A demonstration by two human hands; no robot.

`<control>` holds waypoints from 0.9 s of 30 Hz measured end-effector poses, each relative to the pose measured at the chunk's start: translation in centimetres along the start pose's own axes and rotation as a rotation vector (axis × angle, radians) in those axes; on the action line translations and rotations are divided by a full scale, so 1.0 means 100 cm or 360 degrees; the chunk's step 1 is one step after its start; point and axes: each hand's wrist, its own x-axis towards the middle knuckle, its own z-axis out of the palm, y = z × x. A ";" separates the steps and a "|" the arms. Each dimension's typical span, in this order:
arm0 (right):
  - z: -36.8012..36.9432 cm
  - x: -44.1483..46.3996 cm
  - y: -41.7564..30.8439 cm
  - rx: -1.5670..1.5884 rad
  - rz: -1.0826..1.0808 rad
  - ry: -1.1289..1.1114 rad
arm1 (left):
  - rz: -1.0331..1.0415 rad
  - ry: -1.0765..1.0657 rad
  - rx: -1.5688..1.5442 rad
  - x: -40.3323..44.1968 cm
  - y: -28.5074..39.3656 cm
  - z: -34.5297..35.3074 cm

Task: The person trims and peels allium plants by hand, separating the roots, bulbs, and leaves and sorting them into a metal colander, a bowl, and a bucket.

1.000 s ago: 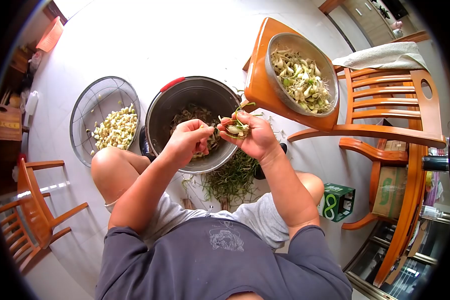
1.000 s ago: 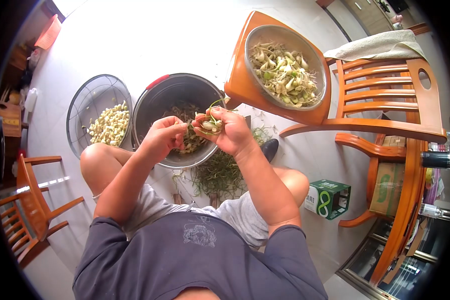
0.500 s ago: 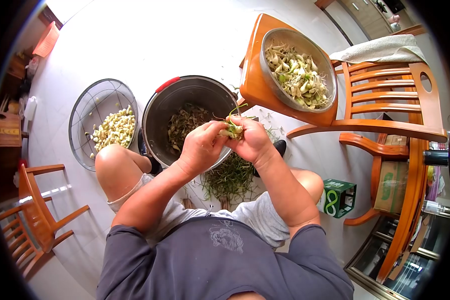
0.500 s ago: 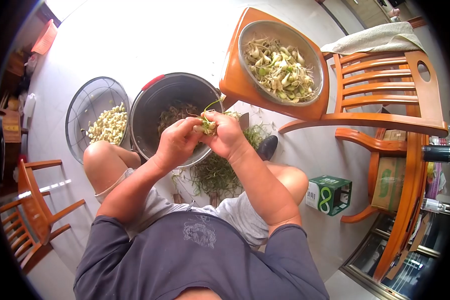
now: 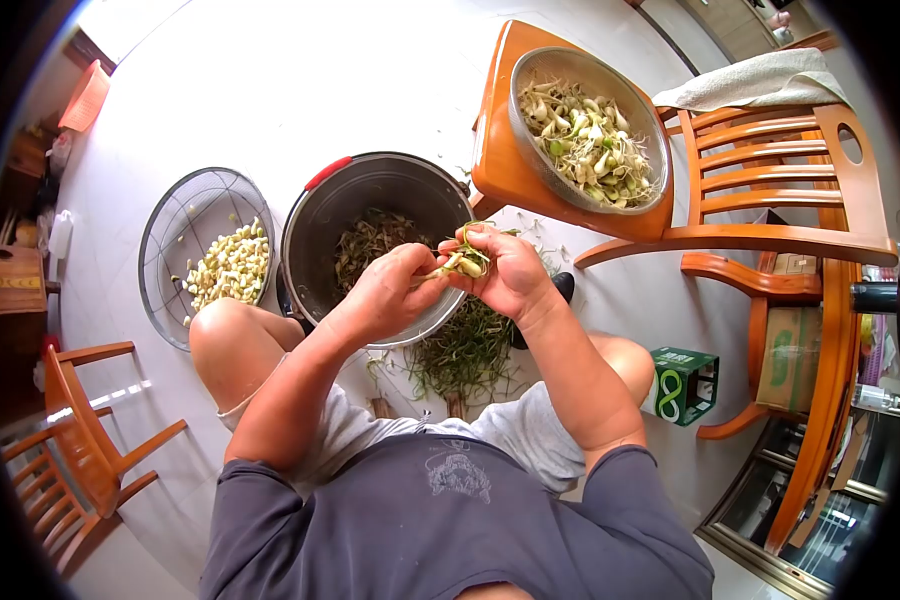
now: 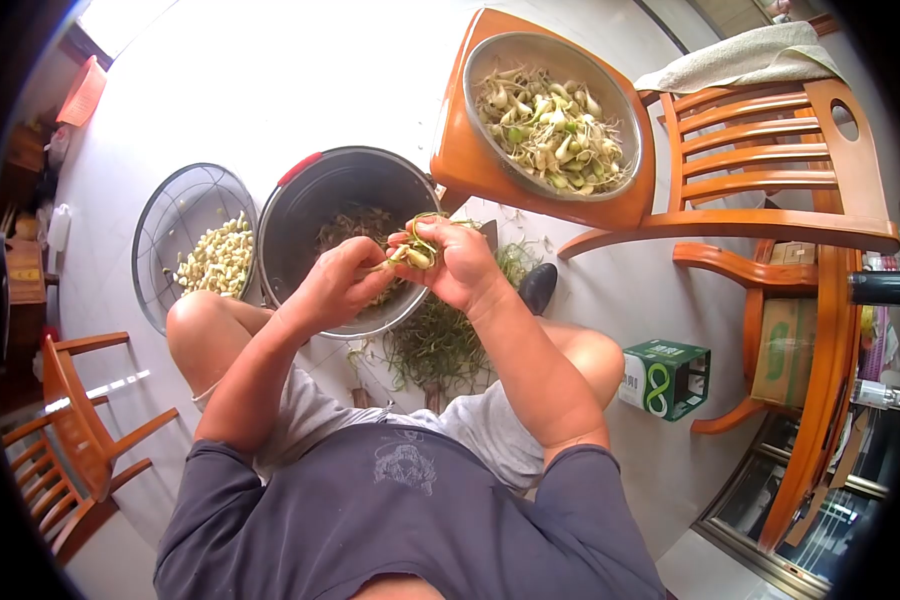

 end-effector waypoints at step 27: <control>0.003 -0.015 -0.024 -0.0058 -0.0256 -0.0044 | -0.0654 -0.0020 -0.1617 0.036 0.036 -0.066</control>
